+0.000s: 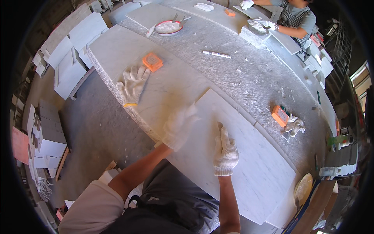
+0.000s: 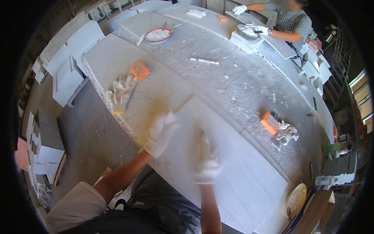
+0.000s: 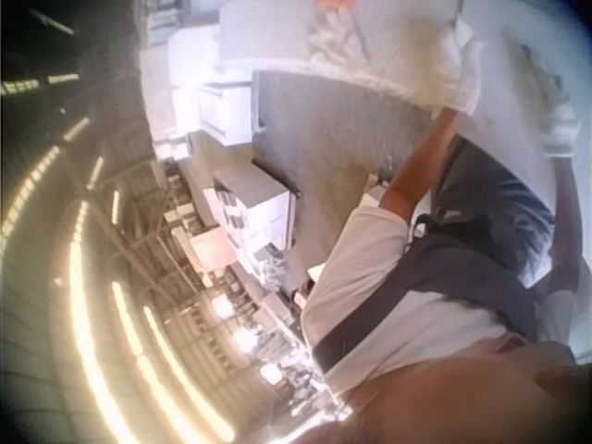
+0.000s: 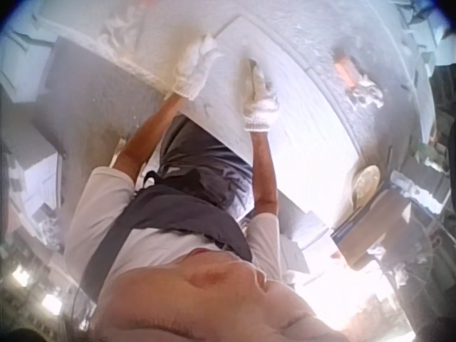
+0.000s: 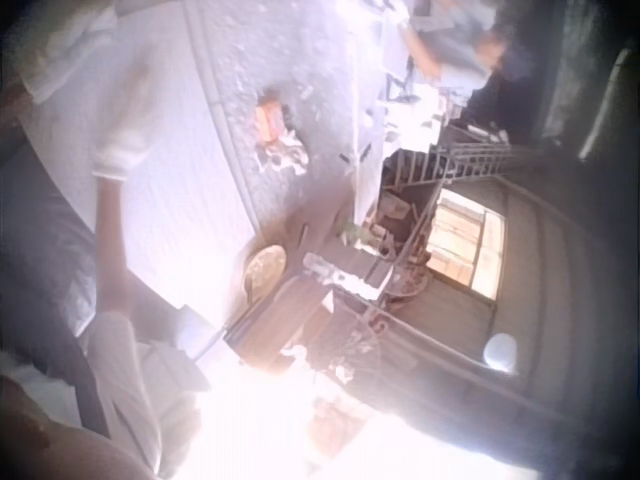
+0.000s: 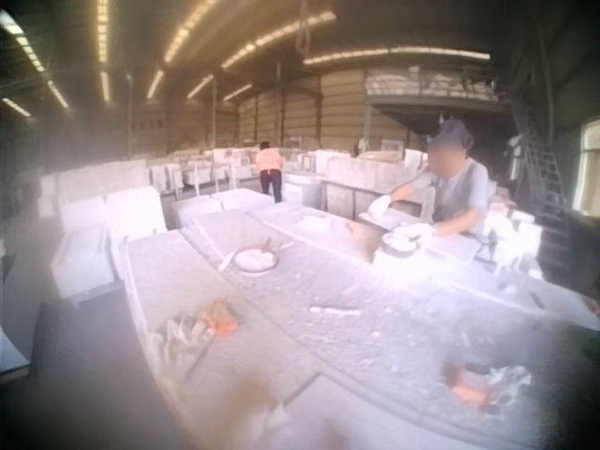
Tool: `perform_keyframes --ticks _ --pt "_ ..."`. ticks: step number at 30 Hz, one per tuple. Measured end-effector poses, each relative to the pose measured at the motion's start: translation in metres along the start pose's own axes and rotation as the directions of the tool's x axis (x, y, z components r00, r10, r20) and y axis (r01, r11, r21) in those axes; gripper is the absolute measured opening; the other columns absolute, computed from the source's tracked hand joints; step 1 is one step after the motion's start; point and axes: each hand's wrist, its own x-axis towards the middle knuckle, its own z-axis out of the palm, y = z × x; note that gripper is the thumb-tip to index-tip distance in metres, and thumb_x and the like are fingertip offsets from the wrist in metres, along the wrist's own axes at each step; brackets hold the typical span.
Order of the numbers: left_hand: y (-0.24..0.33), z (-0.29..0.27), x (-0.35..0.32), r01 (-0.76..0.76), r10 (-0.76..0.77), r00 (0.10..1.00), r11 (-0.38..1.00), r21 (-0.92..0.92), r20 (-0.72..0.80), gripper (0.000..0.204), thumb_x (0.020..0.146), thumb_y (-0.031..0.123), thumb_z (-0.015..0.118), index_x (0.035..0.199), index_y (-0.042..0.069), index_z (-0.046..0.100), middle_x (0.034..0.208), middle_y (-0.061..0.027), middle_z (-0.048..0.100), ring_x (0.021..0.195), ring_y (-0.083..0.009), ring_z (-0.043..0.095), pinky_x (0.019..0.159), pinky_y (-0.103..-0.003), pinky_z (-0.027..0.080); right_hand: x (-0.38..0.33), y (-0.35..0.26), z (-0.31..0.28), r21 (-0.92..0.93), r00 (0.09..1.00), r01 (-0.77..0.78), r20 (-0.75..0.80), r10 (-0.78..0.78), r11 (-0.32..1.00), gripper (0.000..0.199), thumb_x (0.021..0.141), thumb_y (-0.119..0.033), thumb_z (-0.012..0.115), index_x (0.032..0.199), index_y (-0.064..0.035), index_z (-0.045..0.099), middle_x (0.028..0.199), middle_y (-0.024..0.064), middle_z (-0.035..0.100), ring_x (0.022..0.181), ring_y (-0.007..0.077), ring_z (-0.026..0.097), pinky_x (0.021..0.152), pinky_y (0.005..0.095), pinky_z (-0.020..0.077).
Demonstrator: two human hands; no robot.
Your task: The person walks through a workshop, picks up a large white stone slab, and places it on a workbench. They then use a small metal scraper to remove residue from the slab's surface, repeatedly scraping and wiping the area.
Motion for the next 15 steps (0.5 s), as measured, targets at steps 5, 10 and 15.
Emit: perform_keyframes --ticks 5,10,15 --pt "-0.003 0.001 0.017 -0.203 0.221 0.975 0.899 0.389 -0.002 0.038 0.089 0.018 0.072 0.127 0.013 0.065 0.108 -0.0097 0.067 0.101 -0.0301 0.066 0.09 -0.041 0.053 -0.021 0.006 -0.002 -0.05 0.996 0.034 -0.079 -0.038 0.998 0.054 0.092 -0.024 0.073 0.145 -0.0281 0.061 0.086 0.0114 0.066 0.069 0.0278 0.068 0.06 0.0376 0.0564" --pt "-0.012 0.005 0.048 -0.452 0.493 0.861 0.633 0.629 0.122 0.046 0.083 0.018 0.068 0.129 0.019 0.062 0.106 -0.0051 0.064 0.098 -0.0307 0.063 0.084 -0.044 0.053 -0.021 0.004 -0.009 0.008 0.999 0.018 -0.046 -0.018 1.0 0.056 0.091 -0.024 0.074 0.145 -0.0297 0.06 0.083 0.0125 0.065 0.067 0.0293 0.066 0.059 0.04 0.0554" --pt "-0.019 0.012 0.058 -0.522 0.588 0.794 0.531 0.667 0.154 0.041 0.085 0.014 0.064 0.126 0.021 0.062 0.107 -0.0019 0.064 0.104 -0.0274 0.063 0.092 -0.044 0.052 -0.02 -0.001 -0.012 -0.004 0.999 -0.021 -0.049 0.021 1.0 0.045 0.093 -0.021 0.072 0.137 -0.0227 0.066 0.085 0.0138 0.068 0.071 0.0313 0.068 0.064 0.0422 0.0566"
